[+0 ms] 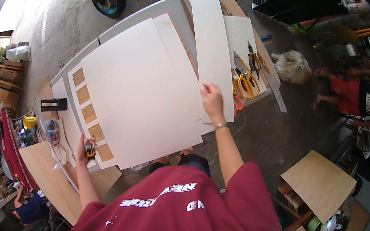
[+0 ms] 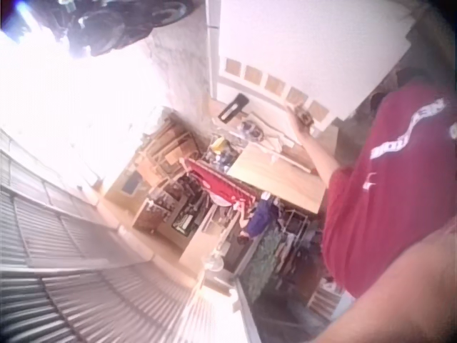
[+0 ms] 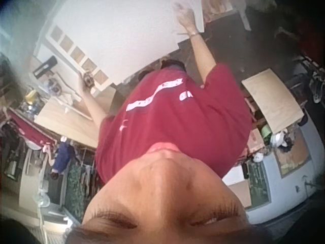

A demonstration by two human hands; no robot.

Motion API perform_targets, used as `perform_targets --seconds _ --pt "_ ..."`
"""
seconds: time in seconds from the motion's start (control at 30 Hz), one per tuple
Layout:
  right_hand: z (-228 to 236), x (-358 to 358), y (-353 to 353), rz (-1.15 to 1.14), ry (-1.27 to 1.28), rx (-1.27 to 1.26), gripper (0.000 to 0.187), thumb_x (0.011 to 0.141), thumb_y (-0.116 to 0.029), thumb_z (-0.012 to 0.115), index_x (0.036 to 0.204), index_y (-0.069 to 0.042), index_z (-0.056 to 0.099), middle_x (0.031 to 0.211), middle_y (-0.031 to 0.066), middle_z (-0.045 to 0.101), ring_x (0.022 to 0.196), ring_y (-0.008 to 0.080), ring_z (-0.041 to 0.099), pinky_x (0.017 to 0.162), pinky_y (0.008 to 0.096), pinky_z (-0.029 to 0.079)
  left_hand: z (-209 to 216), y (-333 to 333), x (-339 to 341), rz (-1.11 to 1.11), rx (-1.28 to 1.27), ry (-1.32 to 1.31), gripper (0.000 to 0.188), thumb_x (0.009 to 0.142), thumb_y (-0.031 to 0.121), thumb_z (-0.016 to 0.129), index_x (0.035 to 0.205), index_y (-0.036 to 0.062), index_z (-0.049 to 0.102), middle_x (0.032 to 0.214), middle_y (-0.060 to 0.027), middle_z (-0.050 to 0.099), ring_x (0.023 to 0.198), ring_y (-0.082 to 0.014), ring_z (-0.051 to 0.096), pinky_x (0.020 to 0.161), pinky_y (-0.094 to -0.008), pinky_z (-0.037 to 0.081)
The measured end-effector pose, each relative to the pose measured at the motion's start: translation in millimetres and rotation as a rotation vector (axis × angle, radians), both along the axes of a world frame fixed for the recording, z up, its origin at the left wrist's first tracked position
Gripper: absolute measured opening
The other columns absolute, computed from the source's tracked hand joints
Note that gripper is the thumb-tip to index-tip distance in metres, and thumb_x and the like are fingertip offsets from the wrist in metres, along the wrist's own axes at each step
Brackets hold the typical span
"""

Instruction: The person assembles a white cabinet door by aligning and securing wooden panels onto a white frame using adhesive tape. They measure the components with a tape measure and mark them with a pencil. The person also handles a black sheet and a long black strip, positioning them on the workbench.

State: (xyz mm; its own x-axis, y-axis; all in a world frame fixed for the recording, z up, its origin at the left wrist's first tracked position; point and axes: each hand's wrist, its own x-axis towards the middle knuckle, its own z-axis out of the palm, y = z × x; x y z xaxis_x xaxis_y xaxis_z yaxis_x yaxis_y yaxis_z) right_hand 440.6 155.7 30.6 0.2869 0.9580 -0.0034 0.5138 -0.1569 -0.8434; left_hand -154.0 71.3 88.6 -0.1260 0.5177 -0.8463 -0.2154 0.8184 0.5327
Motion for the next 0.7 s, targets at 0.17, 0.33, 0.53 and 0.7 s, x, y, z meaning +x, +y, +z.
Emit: perform_targets --seconds 0.17,0.33,0.53,0.7 --pt "-4 117 28 -0.222 -0.425 0.076 0.018 0.097 -0.015 0.059 0.105 -0.002 0.067 0.099 0.0150 0.066 0.096 0.0351 0.063 0.085 0.0447 0.052 12 -98 22 0.260 0.230 -0.480 0.061 0.092 0.069 0.055 0.110 0.0112 0.060 0.090 -0.0044 0.060 0.079 -0.0201 0.062 0.060 -0.0334 0.059" --pt "-30 173 93 -0.059 -0.952 -0.278 0.020 0.097 -0.018 0.053 0.101 -0.004 0.067 0.108 0.0151 0.063 0.104 0.0343 0.063 0.086 0.0480 0.053 1 -151 102 0.440 0.442 -0.870 0.061 0.087 0.046 0.076 0.127 0.0062 0.053 0.108 -0.0095 0.049 0.099 -0.0229 0.053 0.087 -0.0401 0.060" --pt "-14 164 113 -0.094 -0.934 -0.518 0.023 0.095 -0.017 0.051 0.105 -0.002 0.065 0.105 0.0225 0.071 0.097 0.0404 0.070 0.084 0.0516 0.056 10 -149 168 0.637 0.307 -0.839 0.061 0.087 0.041 0.072 0.131 0.0055 0.050 0.109 -0.0128 0.055 0.095 -0.0244 0.056 0.087 -0.0407 0.059" --pt "69 100 48 0.042 -0.331 0.047 0.013 0.099 -0.015 0.055 0.100 -0.003 0.058 0.080 0.0137 0.067 0.074 0.0295 0.070 0.068 0.0425 0.057 27 -124 201 0.523 0.374 -0.835 0.059 0.091 0.051 0.064 0.130 0.0084 0.051 0.109 -0.0168 0.062 0.088 -0.0264 0.062 0.075 -0.0373 0.056"
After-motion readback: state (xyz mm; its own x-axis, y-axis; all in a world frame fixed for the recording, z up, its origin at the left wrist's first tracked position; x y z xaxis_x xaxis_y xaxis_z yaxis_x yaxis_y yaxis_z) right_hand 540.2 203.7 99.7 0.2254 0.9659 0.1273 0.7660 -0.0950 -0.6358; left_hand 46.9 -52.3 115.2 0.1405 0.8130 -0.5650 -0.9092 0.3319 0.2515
